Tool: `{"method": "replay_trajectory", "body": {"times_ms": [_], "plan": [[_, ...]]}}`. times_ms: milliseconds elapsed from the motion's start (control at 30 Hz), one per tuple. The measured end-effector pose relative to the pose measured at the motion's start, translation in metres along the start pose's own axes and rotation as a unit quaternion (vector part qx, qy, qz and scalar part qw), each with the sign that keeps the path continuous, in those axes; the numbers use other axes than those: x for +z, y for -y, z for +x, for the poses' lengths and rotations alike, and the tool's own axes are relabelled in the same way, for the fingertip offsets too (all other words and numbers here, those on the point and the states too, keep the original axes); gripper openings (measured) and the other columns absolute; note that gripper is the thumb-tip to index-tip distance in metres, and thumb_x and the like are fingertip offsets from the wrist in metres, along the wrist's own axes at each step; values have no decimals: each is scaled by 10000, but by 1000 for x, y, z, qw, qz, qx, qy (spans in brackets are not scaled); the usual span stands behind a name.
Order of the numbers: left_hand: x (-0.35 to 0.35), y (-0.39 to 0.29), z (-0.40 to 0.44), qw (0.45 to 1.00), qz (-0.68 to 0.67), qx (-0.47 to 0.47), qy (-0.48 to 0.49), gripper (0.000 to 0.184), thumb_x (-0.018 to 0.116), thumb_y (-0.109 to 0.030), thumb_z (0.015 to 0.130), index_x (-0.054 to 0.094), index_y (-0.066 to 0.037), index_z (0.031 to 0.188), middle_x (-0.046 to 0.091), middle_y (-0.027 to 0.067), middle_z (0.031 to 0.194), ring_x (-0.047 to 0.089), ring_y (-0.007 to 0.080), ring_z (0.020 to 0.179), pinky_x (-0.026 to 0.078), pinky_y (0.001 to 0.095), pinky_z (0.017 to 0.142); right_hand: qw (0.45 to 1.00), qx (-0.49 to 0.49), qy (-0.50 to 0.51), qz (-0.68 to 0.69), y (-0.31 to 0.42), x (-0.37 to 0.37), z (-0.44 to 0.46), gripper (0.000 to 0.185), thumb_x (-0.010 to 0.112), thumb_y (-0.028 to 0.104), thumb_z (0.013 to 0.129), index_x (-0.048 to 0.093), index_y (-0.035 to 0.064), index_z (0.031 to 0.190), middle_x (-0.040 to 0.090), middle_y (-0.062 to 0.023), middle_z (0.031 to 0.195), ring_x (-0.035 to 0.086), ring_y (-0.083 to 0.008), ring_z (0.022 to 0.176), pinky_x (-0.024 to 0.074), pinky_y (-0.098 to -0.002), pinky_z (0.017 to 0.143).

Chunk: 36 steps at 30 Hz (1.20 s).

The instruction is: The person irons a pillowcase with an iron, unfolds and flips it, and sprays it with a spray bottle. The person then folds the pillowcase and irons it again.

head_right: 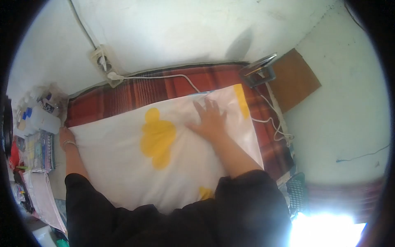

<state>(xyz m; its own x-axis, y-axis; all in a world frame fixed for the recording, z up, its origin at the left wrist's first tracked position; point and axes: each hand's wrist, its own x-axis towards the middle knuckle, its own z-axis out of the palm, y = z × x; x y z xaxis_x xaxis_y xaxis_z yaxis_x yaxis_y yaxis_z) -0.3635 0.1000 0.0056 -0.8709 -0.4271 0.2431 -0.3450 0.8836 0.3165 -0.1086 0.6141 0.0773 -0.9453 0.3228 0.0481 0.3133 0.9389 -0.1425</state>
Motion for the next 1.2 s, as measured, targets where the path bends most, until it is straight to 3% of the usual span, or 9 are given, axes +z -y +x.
{"method": "replay_trajectory", "body": {"times_ms": [167, 233, 267, 300, 333, 433, 633, 800, 1200], "plan": [[16, 14, 14, 1000, 1, 19, -17, 323, 428, -317, 919, 536, -66, 1091, 619, 220, 1012, 590, 391, 946, 456, 461, 795, 961, -115, 14, 253, -93, 36, 37, 574, 613, 423, 792, 498, 126, 1269, 448, -153, 1328, 393, -335, 1244, 329, -429, 1017], [24, 30, 27, 998, -40, 38, 1, 316, 450, -312, 913, 540, -63, 1087, 624, 208, 997, 595, 384, 936, 458, 450, 798, 985, 66, -81, 136, -152, 25, 37, 392, 631, 340, 814, 610, 110, 1132, 595, -146, 1155, 551, -303, 1091, 431, -349, 928], [28, 39, 32, 996, -76, 49, 22, 311, 472, -307, 907, 544, -60, 1083, 630, 196, 982, 600, 377, 927, 461, 439, 800, 940, -68, -258, -213, -260, 60, 53, 197, 565, 221, 803, 607, 100, 952, 590, -130, 944, 568, -317, 877, 450, -437, 807], [32, 49, 41, 991, -121, 35, 42, 334, 519, -314, 889, 548, -52, 1094, 618, 168, 1029, 583, 348, 978, 454, 419, 836, 956, 109, -230, 145, -251, 24, 48, 343, 616, 244, 805, 541, 93, 1104, 585, -129, 1036, 566, -291, 947, 456, -416, 819], [17, 40, 25, 992, -112, 37, 45, 334, 519, -314, 889, 548, -52, 1094, 618, 168, 1029, 583, 348, 978, 454, 419, 836, 775, 263, -323, 475, -241, -14, 42, 520, 666, 267, 807, 476, 86, 1256, 580, -129, 1128, 563, -264, 1016, 463, -395, 830], [-29, 9, -28, 987, -11, 125, -99, 353, 530, -305, 882, 554, -32, 1104, 574, 152, 1140, 546, 323, 1054, 441, 404, 876, 840, 219, -291, 403, -330, -3, 85, 619, 691, 238, 782, 398, 92, 1307, 511, -152, 1200, 477, -288, 1138, 440, -423, 853], [-5, 59, -82, 957, 75, 274, 65, 448, 464, -283, 911, 429, -122, 1327, 399, 123, 1382, 393, 292, 1261, 323, 423, 1028, 732, 229, -206, 607, -288, -43, 137, 600, 714, 240, 748, 464, 77, 1268, 548, -153, 1156, 499, -273, 1117, 445, -393, 825], [-14, 38, -84, 955, 170, 217, 114, 513, 334, -354, 945, 241, -232, 1435, 196, 14, 1505, 187, 233, 1382, 210, 536, 1066, 950, 84, -239, 182, -215, -153, 110, 420, 710, 274, 727, 603, -3, 1025, 657, -117, 849, 628, -228, 760, 483, -336, 684], [-13, 85, -121, 951, 239, 152, 126, 544, 339, -422, 935, 228, -246, 1438, 154, 8, 1516, 163, 222, 1390, 176, 625, 1039, 979, -143, 147, 18, 52, -86, -137, 393, 662, 475, 720, 596, 102, 827, 632, -111, 751, 618, -318, 739, 467, -429, 684]]}}
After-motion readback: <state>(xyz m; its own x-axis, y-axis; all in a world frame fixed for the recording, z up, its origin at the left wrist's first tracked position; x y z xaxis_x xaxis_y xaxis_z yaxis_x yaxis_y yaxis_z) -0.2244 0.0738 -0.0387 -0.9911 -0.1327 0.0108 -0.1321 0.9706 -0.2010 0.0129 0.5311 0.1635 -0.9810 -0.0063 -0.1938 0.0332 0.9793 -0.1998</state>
